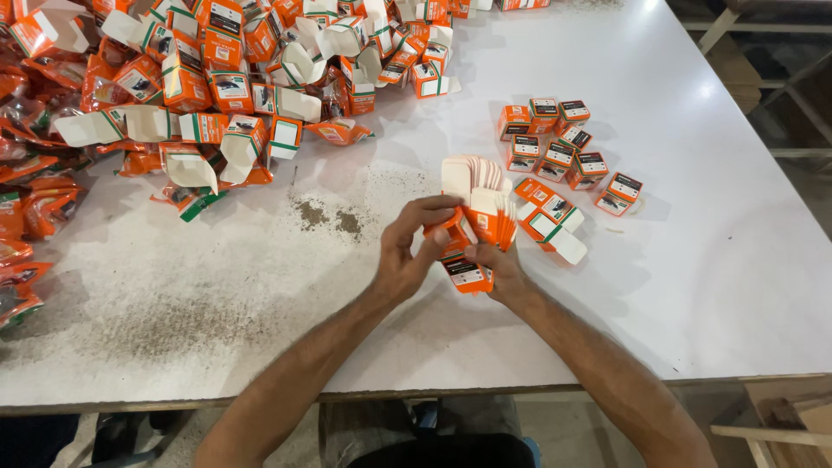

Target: The person gathers stacks of small orange and white boxes on a white table and wraps rubber bands around each stack to bundle them, placing finished bundles aside and pulling more boxes from a large pile to continue bundling.

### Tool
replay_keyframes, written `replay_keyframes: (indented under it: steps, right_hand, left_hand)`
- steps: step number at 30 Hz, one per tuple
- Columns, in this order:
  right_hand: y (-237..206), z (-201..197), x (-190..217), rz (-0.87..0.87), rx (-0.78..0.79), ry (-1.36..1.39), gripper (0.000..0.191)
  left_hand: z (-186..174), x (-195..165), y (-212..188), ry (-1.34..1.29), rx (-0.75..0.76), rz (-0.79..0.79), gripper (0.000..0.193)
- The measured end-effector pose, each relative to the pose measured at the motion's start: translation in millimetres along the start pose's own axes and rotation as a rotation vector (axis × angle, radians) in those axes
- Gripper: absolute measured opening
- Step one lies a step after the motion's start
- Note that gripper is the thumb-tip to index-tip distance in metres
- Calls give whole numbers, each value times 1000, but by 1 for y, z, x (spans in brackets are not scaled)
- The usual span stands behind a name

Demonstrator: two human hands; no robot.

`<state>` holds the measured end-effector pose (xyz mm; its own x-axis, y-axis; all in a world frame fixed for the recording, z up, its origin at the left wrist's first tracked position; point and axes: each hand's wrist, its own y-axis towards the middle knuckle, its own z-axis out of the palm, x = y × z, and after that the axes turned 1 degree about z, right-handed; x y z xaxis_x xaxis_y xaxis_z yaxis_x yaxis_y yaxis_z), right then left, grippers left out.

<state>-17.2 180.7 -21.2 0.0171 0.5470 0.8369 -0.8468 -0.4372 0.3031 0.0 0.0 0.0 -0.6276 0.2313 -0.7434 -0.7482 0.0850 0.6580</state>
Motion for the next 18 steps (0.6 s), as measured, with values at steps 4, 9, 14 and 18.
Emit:
replay_keyframes:
  steps: [4, 9, 14, 18]
  right_hand:
    - [-34, 1, 29, 61, 32, 39, 71]
    - [-68, 18, 43, 122, 42, 71, 72]
    - [-64, 37, 36, 178, -144, 149, 63]
    - [-38, 56, 26, 74, -163, 99, 57]
  left_hand:
    - [35, -23, -13, 42, -3, -45, 22]
    - [47, -54, -30, -42, -83, -209, 22]
    - [40, -61, -34, -99, -6, -113, 28]
    - [14, -58, -27, 31, 36, -39, 29]
